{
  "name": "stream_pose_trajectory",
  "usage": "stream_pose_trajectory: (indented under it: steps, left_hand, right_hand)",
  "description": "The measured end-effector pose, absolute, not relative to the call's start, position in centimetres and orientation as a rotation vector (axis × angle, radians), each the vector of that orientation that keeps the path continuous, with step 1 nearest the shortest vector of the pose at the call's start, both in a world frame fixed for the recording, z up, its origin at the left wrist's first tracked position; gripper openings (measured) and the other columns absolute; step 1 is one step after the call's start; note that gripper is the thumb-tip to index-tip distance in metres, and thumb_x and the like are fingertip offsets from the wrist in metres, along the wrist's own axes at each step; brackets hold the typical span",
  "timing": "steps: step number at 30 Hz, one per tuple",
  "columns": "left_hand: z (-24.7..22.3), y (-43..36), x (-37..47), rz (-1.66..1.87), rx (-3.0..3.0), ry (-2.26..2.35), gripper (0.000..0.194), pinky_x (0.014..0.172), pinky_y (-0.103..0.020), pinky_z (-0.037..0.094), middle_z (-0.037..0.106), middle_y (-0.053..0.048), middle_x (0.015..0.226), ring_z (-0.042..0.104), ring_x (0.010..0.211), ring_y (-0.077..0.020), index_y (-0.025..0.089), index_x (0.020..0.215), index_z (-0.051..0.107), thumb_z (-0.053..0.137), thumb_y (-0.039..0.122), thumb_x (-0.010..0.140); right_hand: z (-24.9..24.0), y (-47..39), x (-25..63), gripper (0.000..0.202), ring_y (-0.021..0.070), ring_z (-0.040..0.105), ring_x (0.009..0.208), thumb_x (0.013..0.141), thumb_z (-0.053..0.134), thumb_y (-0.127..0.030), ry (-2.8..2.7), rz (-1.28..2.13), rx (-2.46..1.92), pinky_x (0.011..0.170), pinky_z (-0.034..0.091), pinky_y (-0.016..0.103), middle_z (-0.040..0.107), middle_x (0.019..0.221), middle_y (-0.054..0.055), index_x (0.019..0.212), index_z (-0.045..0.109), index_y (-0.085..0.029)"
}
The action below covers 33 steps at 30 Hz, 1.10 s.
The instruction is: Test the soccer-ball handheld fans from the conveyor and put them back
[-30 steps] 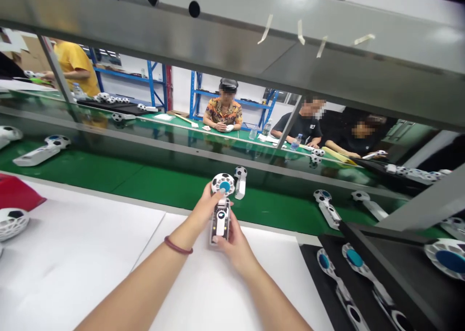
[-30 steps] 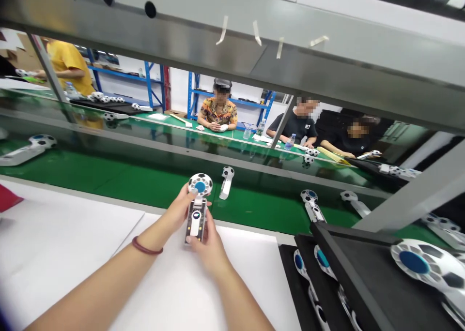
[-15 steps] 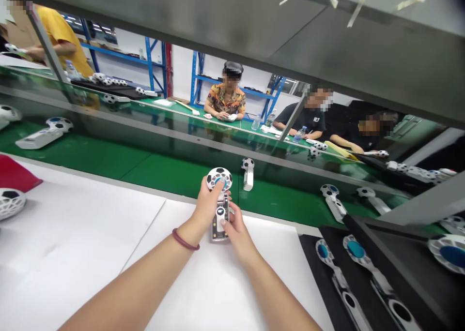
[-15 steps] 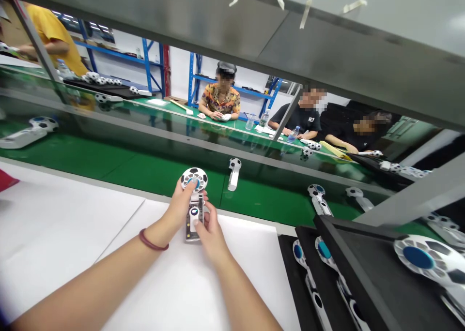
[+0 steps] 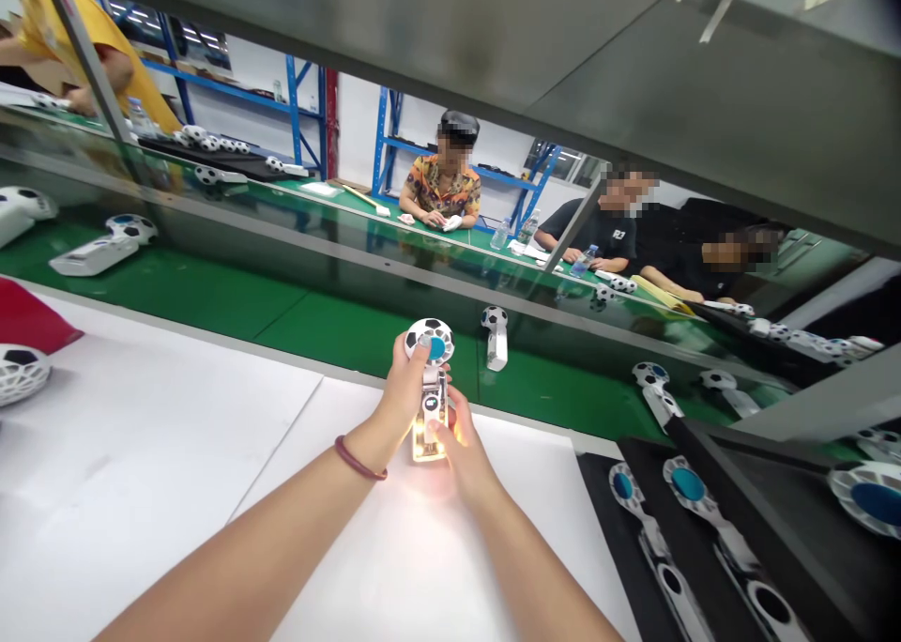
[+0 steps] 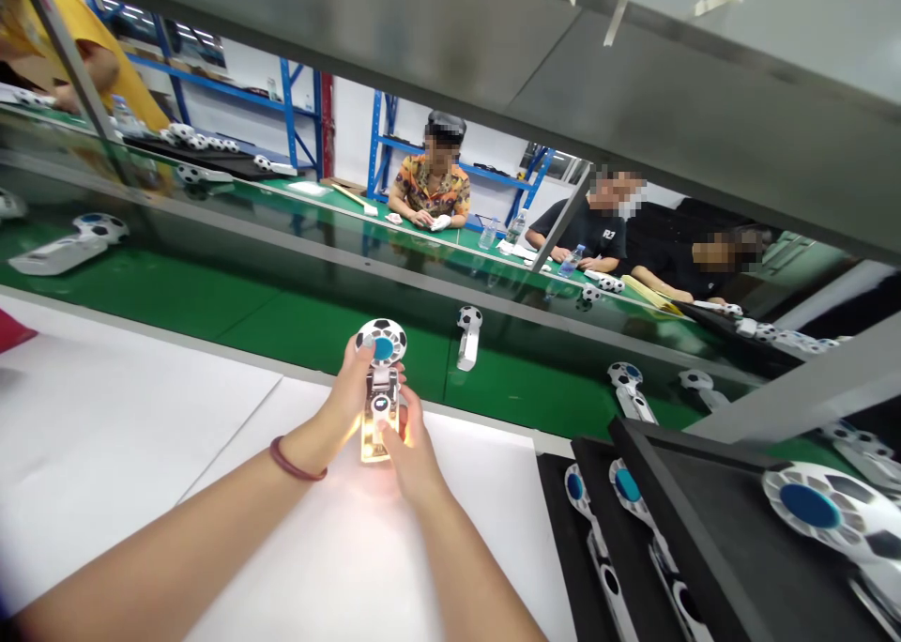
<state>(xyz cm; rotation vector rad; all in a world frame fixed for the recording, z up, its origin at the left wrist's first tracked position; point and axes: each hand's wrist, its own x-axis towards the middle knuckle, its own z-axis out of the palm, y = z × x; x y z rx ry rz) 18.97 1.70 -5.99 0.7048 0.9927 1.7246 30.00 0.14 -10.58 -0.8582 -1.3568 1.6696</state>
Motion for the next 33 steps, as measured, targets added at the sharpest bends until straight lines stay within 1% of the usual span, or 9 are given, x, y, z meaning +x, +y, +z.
stream_pose_trajectory:
  steps: [3,7,13,16,19,22,24,28,33]
  left_hand:
    - [-5.88,1.71,19.03,1.732,0.708,0.976,0.05,0.051,-0.028,0.049,0.06,0.0,0.067,0.059,0.055,-0.017,0.024,0.107,0.041,0.057,0.056,0.073]
    - [-5.88,1.62,19.04,1.735,0.735,0.976,0.05,0.052,-0.029,0.049,0.06,-0.001,0.071,0.06,0.056,-0.0168,0.023,0.106,0.041,0.057,0.058,0.073]
    - [-6.36,1.69,19.2,1.725,0.763,0.997,0.049,0.054,-0.029,0.05,0.061,-0.002,0.073,0.062,0.063,-0.0191,0.024,0.108,0.042,0.054,0.059,0.075]
    - [-6.37,1.68,19.23,1.712,0.756,1.025,0.049,0.054,-0.029,0.05,0.061,-0.002,0.074,0.062,0.064,-0.0196,0.025,0.108,0.043,0.054,0.059,0.075]
    - [-6.2,1.55,19.15,1.711,0.763,0.989,0.046,0.057,-0.029,0.051,0.062,-0.002,0.079,0.062,0.066,-0.0183,0.025,0.107,0.043,0.053,0.058,0.076]
    - [-6.06,1.45,19.04,1.705,0.771,0.973,0.046,0.058,-0.029,0.05,0.062,-0.002,0.077,0.062,0.064,-0.0179,0.024,0.106,0.043,0.052,0.059,0.077]
    - [-6.07,1.46,18.99,1.7,0.771,0.982,0.047,0.057,-0.029,0.05,0.062,-0.002,0.073,0.062,0.065,-0.0185,0.024,0.107,0.044,0.051,0.06,0.077]
    - [-6.27,1.63,18.96,1.716,0.759,0.971,0.048,0.059,-0.03,0.05,0.063,-0.002,0.075,0.061,0.064,-0.0179,0.024,0.108,0.045,0.051,0.059,0.077]
    - [-6.75,2.01,18.52,1.676,0.714,0.89,0.054,0.058,-0.031,0.051,0.064,-0.004,0.076,0.062,0.064,-0.0197,0.022,0.113,0.045,0.053,0.06,0.077]
  right_hand:
    - [-10.42,0.03,30.05,0.061,0.0232,0.058,0.101,0.074,0.061,-0.034,-1.358,1.672,-0.856,0.084,0.047,0.038,0.059,0.113,0.007,0.126,0.031,-0.025]
    - [-10.28,-0.01,30.13,0.06,0.0224,0.057,0.103,0.076,0.059,-0.035,-1.404,1.65,-0.867,0.085,0.046,0.037,0.058,0.114,0.007,0.127,0.03,-0.025]
    - [-10.61,0.21,30.26,0.065,0.0225,0.057,0.102,0.072,0.062,-0.038,-1.406,1.627,-0.873,0.087,0.045,0.037,0.059,0.112,0.007,0.126,0.03,-0.024]
    - [-10.39,0.12,30.3,0.063,0.0232,0.057,0.102,0.073,0.06,-0.038,-1.371,1.657,-0.877,0.083,0.046,0.036,0.058,0.113,0.007,0.127,0.03,-0.024]
    - [-10.12,0.08,30.31,0.06,0.0219,0.058,0.1,0.074,0.06,-0.035,-1.402,1.637,-0.879,0.081,0.046,0.033,0.059,0.111,0.006,0.125,0.031,-0.024]
    - [-10.14,0.16,30.29,0.059,0.0205,0.059,0.096,0.075,0.058,-0.032,-1.42,1.648,-0.845,0.078,0.046,0.031,0.059,0.112,0.005,0.126,0.03,-0.024]
    - [-10.28,0.21,30.26,0.061,0.0203,0.06,0.095,0.074,0.059,-0.03,-1.427,1.649,-0.813,0.077,0.046,0.031,0.059,0.112,0.005,0.126,0.029,-0.024]
    - [-10.39,0.21,30.2,0.062,0.0201,0.059,0.096,0.073,0.059,-0.026,-1.443,1.637,-0.786,0.079,0.046,0.032,0.059,0.112,0.006,0.127,0.028,-0.024]
    - [-10.02,-0.04,30.01,0.064,0.0216,0.058,0.099,0.072,0.062,-0.027,-1.428,1.641,-0.811,0.081,0.046,0.034,0.06,0.11,0.006,0.126,0.029,-0.023]
